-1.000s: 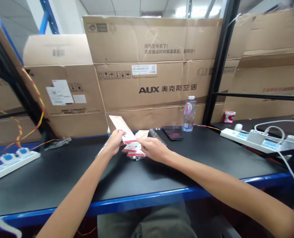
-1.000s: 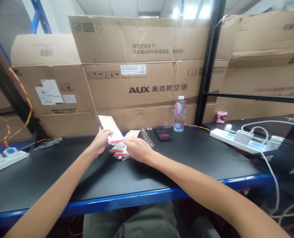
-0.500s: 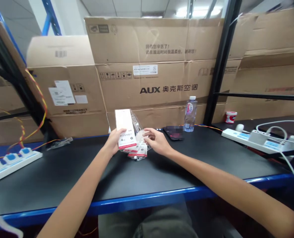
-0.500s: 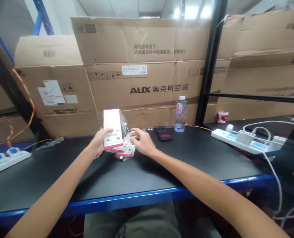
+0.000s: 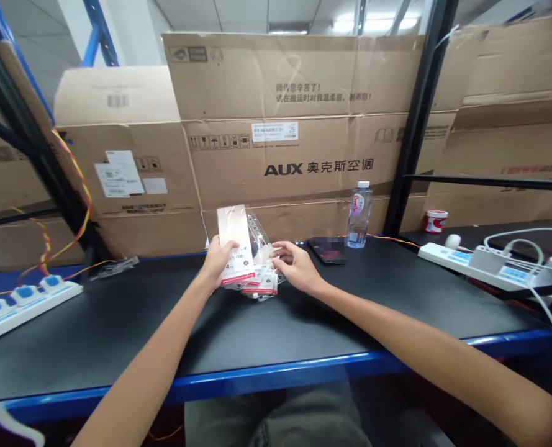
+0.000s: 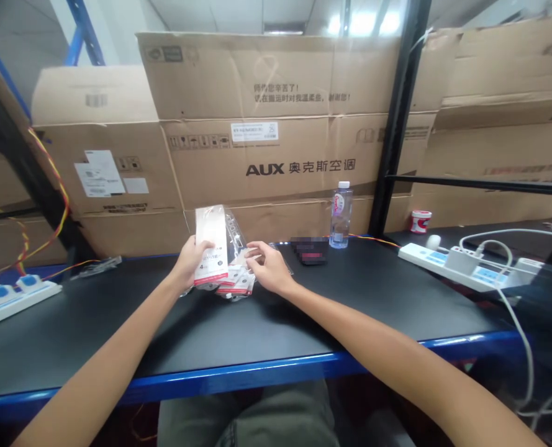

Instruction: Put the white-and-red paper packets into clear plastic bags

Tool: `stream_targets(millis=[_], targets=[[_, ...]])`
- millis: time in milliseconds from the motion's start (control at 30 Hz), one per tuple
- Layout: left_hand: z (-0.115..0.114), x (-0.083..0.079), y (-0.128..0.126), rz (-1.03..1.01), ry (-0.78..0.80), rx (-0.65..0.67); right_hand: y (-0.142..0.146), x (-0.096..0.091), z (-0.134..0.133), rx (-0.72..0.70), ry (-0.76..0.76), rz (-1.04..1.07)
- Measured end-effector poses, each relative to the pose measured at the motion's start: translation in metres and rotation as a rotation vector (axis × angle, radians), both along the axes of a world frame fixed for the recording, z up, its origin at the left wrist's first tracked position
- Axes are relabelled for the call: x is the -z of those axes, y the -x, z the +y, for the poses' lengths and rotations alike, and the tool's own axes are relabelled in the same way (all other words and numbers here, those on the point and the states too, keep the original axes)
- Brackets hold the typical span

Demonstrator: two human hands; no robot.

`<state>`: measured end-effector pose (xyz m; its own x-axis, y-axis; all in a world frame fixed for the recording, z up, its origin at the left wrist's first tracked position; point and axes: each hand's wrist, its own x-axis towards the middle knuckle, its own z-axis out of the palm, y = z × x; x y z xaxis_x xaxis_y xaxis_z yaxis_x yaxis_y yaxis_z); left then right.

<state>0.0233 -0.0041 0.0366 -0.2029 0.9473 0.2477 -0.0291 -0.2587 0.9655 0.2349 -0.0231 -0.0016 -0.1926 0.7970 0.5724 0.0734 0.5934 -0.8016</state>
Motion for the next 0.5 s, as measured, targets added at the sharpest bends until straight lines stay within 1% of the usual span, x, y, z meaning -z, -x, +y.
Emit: stream_targets(millis=[100,300,433,500], targets=[[-0.0011,-0.001,0.0001,-0.002,0.025,0.0,0.0,0.0005,0.0,0.007,-0.027,-0.012],[-0.0017,-0.0014,0.0023,-0.005,0.072,-0.049,-0.0012,0.002,0.0022,0.02,-0.053,-0.019],[0.0003,0.0015,0.0039,0.089,0.023,-0.045,-0.0015,0.0038,0.0022,-0.039,-0.018,-0.126],[0.0019,0.0032,0.0047,0.163,-0.016,-0.049,-0.0015,0.0041,0.0021,-0.033,0.0,-0.168]])
